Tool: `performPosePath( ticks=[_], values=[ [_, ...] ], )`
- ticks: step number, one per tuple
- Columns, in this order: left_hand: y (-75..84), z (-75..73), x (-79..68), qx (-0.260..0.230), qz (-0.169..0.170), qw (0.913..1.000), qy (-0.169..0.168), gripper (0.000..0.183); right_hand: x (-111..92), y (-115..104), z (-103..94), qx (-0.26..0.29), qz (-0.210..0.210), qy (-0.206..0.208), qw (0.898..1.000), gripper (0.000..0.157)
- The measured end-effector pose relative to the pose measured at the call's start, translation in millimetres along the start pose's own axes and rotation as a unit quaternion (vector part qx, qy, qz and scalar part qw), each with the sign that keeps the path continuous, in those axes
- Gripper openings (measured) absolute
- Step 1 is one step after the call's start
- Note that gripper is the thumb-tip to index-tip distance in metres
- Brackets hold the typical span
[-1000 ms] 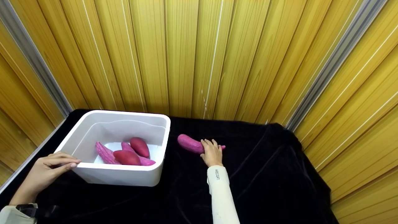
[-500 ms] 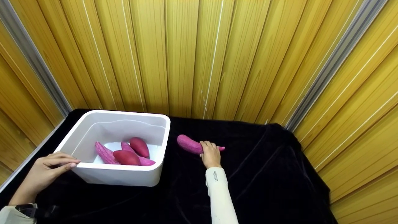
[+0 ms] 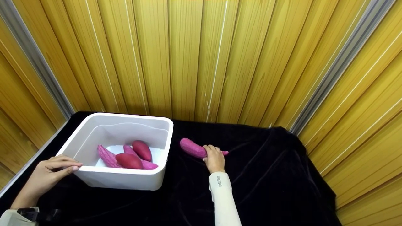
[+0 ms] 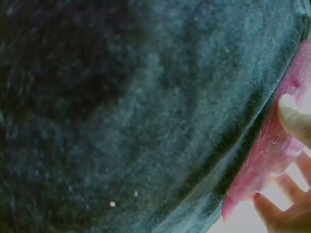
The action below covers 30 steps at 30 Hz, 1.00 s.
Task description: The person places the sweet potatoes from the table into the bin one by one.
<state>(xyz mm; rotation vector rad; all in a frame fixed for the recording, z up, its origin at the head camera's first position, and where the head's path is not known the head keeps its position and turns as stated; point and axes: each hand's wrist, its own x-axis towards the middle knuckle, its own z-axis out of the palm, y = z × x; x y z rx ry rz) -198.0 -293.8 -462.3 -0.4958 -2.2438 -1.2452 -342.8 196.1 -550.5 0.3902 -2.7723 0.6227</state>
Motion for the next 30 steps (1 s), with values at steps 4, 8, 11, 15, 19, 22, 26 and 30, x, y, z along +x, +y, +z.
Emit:
performPosePath(
  ticks=[4, 8, 11, 15, 19, 22, 26, 30],
  values=[
    [-1.6, 1.0, -0.5, -0.003, 0.002, 1.0000, 0.002, 0.026, -1.5, -0.2, -1.0, 0.006, 0.003, 0.003, 1.000, 0.052],
    [-0.8, 2.2, -0.3, -0.013, -0.002, 0.9999, 0.006, 0.028, -2.5, -0.6, -1.2, 0.006, 0.009, 0.004, 1.000, 0.052],
    [-0.3, 2.3, -0.2, -0.017, 0.003, 0.9998, 0.008, 0.029, -2.8, -1.7, -1.3, 0.013, 0.024, 0.000, 1.000, 0.053],
    [-1.7, 2.2, -0.4, -0.017, 0.016, 0.9996, 0.013, 0.030, -2.0, -3.8, -1.1, 0.021, 0.034, 0.001, 0.999, 0.053],
    [-4.3, 1.8, -0.8, -0.014, 0.021, 0.9995, 0.019, 0.030, -0.6, -5.0, -0.5, 0.020, 0.024, 0.011, 0.999, 0.053],
    [-5.4, 1.7, -1.1, -0.011, 0.019, 0.9995, 0.021, 0.031, -1.0, -4.7, 0.1, 0.010, 0.012, 0.013, 1.000, 0.053],
    [-3.8, 2.1, -1.0, -0.012, 0.017, 0.9997, 0.016, 0.031, -2.1, -3.3, -0.7, -0.014, -0.004, 0.011, 1.000, 0.053],
    [-2.1, 2.0, -0.6, -0.013, 0.014, 0.9997, 0.013, 0.030, -1.3, -2.0, -2.9, -0.029, -0.015, 0.011, 0.999, 0.053]
  ],
)
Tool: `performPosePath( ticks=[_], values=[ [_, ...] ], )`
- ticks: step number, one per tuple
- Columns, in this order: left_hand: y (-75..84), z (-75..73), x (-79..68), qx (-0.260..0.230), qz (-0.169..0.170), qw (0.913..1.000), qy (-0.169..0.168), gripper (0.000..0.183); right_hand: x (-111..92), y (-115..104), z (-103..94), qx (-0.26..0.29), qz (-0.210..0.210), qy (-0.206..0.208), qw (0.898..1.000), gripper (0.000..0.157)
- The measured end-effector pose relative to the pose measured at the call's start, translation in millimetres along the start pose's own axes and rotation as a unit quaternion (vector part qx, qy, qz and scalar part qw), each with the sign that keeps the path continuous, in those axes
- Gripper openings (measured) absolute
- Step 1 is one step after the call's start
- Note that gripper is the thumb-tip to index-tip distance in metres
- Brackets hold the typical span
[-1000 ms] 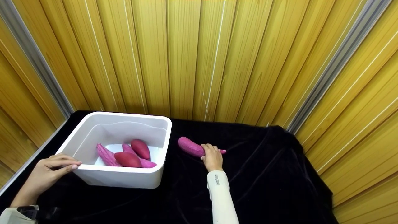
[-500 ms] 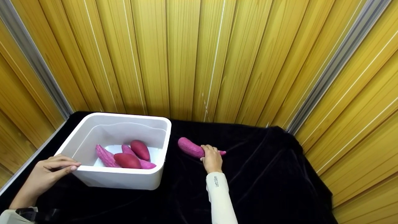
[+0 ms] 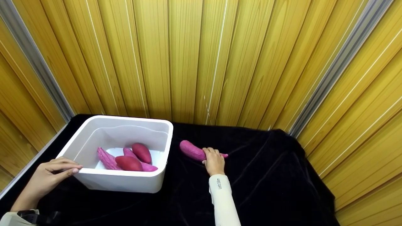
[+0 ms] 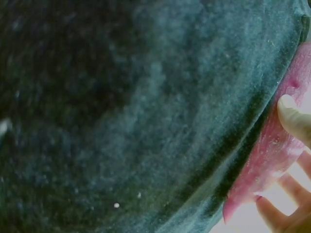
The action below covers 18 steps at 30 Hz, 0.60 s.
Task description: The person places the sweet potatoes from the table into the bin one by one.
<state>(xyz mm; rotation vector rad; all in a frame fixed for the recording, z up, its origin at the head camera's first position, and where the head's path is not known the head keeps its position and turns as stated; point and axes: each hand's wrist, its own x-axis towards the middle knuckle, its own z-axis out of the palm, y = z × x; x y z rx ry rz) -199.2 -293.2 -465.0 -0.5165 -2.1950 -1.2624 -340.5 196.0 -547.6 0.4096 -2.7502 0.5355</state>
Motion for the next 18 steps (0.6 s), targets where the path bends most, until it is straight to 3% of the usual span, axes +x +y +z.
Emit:
performPosePath(
  ticks=[18],
  values=[
    [3.2, -0.7, 0.7, -0.001, -0.023, 0.9997, -0.002, 0.027, -7, 2, -16.4, -0.002, 0.031, -0.040, 0.999, 0.053]
  ],
)
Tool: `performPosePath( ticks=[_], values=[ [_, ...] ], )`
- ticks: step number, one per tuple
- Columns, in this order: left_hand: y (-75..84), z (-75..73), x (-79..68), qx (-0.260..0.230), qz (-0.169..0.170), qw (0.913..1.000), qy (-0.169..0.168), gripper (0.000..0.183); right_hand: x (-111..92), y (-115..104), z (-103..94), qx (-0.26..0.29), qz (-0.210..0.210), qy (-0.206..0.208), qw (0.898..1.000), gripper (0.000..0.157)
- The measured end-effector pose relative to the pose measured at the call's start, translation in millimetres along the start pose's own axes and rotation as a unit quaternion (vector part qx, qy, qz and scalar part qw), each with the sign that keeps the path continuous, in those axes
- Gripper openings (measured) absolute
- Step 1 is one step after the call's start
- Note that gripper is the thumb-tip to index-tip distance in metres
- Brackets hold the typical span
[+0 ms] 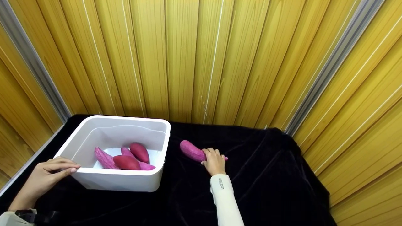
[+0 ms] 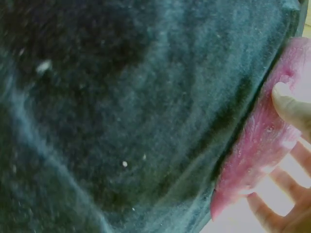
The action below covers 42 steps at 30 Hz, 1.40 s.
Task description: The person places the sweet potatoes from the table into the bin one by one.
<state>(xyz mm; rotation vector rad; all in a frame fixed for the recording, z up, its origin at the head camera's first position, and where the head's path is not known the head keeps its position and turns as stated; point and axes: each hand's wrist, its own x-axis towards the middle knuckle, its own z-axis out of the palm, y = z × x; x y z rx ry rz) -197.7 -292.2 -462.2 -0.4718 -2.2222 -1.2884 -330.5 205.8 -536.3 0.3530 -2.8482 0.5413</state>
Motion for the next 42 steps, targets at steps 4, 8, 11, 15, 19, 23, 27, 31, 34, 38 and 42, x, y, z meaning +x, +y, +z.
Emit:
performPosePath(
  ticks=[4, 8, 11, 15, 19, 23, 27, 31, 34, 38, 42],
  values=[
    [0.3, -0.7, 0.0, -0.002, 0.001, 1.0000, -0.001, 0.027, 0, -1, -4.0, 0.007, 0.009, -0.017, 1.000, 0.052],
    [0.8, -0.8, 0.3, 0.001, 0.004, 1.0000, -0.001, 0.027, -1, -1, -7.9, 0.010, 0.017, -0.034, 0.999, 0.052],
    [0.7, -0.8, 0.2, 0.002, 0.008, 1.0000, 0.001, 0.027, -2, 0, -10.4, 0.010, 0.020, -0.047, 0.999, 0.052],
    [-0.3, -0.9, 0.0, -0.005, 0.011, 0.9999, 0.000, 0.026, -5, 0, -14.6, 0.014, 0.019, -0.057, 0.998, 0.052],
    [-0.3, -0.9, 0.6, -0.013, 0.009, 0.9999, -0.001, 0.027, -6, -2, -18.3, 0.027, 0.019, -0.062, 0.998, 0.052],
    [0.5, -0.4, 1.3, -0.010, 0.005, 0.9999, 0.000, 0.026, -6, -3, -21.5, 0.045, 0.030, -0.072, 0.996, 0.052],
    [1.1, -0.1, 1.6, -0.006, 0.007, 1.0000, 0.001, 0.026, -8, -4, -24.4, 0.071, 0.050, -0.086, 0.992, 0.053],
    [0.2, 0.3, 1.4, -0.005, 0.009, 0.9999, 0.001, 0.027, -12, -4, -26.8, 0.103, 0.070, -0.099, 0.987, 0.055],
    [-0.9, 0.6, 0.8, -0.006, 0.008, 0.9999, 0.001, 0.027, -15, -4, -28.2, 0.123, 0.080, -0.105, 0.984, 0.057],
    [-0.4, 0.7, 0.1, -0.008, 0.003, 1.0000, 0.002, 0.027, -19, -3, -29.5, 0.147, 0.086, -0.110, 0.979, 0.058],
    [0.9, 0.6, 0.1, -0.012, 0.002, 0.9999, -0.001, 0.026, -23, 0, -29.2, 0.175, 0.080, -0.111, 0.975, 0.058]
  ],
)
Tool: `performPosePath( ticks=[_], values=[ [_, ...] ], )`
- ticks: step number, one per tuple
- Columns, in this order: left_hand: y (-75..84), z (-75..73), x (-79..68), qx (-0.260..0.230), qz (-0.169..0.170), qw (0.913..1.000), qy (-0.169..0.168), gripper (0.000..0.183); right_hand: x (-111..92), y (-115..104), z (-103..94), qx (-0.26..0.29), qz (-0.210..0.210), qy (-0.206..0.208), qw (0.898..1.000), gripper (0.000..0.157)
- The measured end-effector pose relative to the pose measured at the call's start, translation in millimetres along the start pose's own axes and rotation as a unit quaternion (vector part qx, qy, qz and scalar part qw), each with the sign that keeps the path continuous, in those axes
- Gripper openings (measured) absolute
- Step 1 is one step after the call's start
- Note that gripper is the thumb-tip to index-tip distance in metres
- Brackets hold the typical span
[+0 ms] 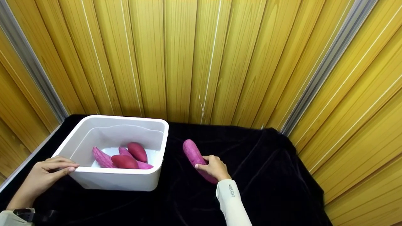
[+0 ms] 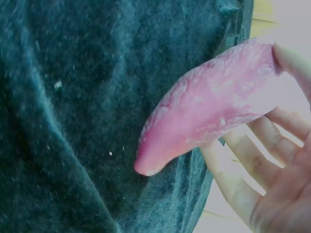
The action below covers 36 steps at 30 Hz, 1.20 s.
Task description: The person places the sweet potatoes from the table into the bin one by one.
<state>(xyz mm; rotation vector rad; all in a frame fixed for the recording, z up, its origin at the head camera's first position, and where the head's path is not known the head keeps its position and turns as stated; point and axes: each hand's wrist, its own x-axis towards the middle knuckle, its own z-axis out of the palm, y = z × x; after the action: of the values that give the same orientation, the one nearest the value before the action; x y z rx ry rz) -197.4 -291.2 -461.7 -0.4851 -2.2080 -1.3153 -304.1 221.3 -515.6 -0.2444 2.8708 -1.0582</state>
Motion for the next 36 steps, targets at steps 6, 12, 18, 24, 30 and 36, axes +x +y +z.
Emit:
performPosePath(
  ticks=[6, 12, 18, 24, 30, 36],
  values=[
    [1.5, -0.9, 0.7, -0.004, 0.012, 0.9999, -0.004, 0.027, -3, 4, 0.2, 0.063, -0.008, -0.020, 0.998, 0.059],
    [1.0, -0.7, 0.1, -0.004, 0.012, 0.9999, -0.004, 0.027, -8, 8, 2.2, 0.124, 0.013, -0.041, 0.991, 0.060],
    [-2.1, 0.4, -0.1, 0.006, 0.017, 0.9998, 0.003, 0.028, -13, 12, 4.1, 0.145, 0.023, -0.045, 0.988, 0.061],
    [-1.9, 0.3, 0.5, 0.005, 0.019, 0.9998, -0.001, 0.028, -20, 14, 6.5, 0.183, 0.038, -0.056, 0.981, 0.061],
    [0.3, -0.8, 0.6, 0.004, 0.011, 0.9999, -0.005, 0.025, -26, 15, 11.4, 0.219, 0.039, -0.066, 0.973, 0.057],
    [0.8, -1.9, 0.6, -0.003, 0.010, 0.9999, -0.009, 0.025, -32, 13, 14.5, 0.258, 0.034, -0.088, 0.961, 0.055]
  ],
)
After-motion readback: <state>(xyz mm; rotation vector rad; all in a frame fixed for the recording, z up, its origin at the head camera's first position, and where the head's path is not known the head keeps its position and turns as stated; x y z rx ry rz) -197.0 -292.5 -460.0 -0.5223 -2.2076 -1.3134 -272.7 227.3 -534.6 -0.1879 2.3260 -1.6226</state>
